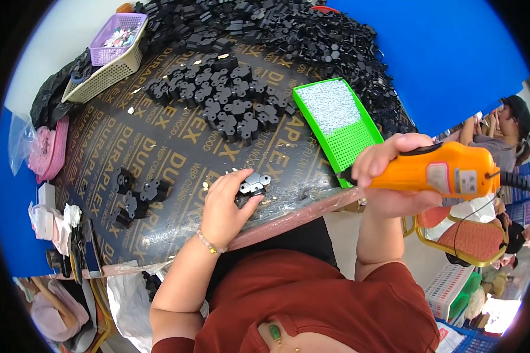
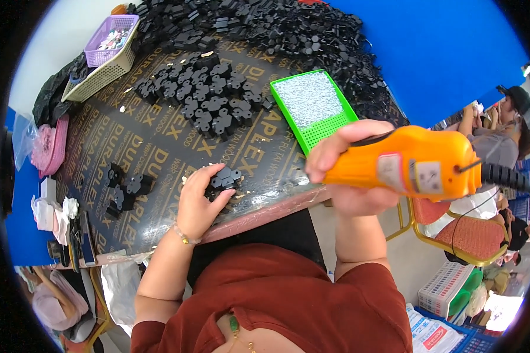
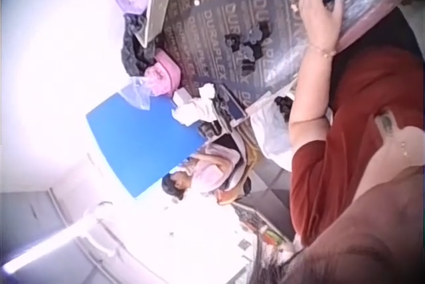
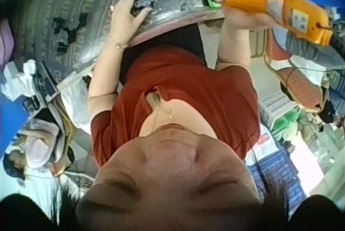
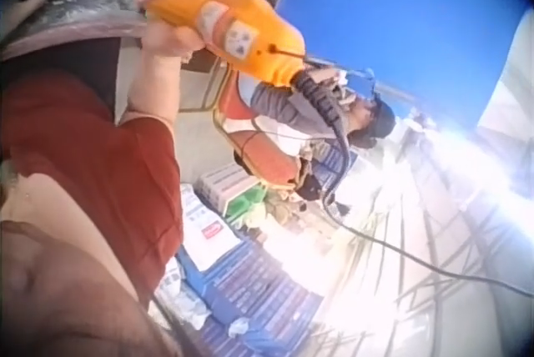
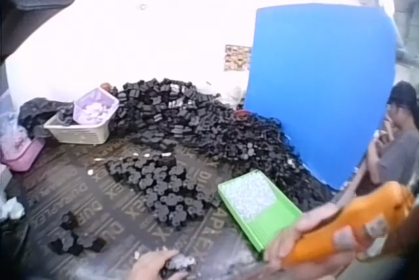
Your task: The worker is assembling small black plastic components by using an electric screwdriver to drive screws into pre-aligned holes.
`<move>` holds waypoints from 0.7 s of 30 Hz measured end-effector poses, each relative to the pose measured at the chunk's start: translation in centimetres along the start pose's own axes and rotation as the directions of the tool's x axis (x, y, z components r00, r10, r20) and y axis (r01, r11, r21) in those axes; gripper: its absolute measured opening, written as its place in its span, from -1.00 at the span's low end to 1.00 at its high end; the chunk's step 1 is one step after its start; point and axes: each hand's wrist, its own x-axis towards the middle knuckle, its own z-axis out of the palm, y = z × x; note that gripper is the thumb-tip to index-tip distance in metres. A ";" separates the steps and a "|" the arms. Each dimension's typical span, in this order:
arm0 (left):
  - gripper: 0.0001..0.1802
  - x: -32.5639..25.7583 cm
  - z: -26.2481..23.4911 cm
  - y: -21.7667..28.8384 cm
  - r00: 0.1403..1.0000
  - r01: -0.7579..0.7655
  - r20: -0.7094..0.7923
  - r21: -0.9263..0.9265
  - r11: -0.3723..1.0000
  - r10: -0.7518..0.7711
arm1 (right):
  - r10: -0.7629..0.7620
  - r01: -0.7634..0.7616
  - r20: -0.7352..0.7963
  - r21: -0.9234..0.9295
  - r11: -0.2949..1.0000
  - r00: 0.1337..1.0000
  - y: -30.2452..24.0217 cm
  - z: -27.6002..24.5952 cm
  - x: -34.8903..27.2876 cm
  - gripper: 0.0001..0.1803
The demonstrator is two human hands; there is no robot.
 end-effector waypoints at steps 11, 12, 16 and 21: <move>-0.45 0.1 -0.3 -0.3 1.000 0.002 0.014 -0.018 1.000 -0.002 | 0.367 -0.372 0.126 0.013 0.928 0.921 5.1 6.8 1.2 -0.05; -0.45 0.1 -0.3 -0.3 1.000 0.001 0.014 -0.023 1.000 -0.001 | 0.375 -0.382 0.132 0.030 0.924 0.918 5.4 6.8 1.1 -0.05; -0.45 0.0 -0.4 -0.5 1.000 0.005 0.030 -0.026 1.000 -0.005 | 0.396 -0.406 0.130 0.063 0.912 0.909 6.4 6.8 0.7 -0.09; -0.46 0.0 -0.2 -0.5 0.999 0.023 0.047 -0.032 0.999 -0.021 | 0.432 -0.450 0.174 0.079 0.890 0.885 7.4 6.6 0.3 -0.14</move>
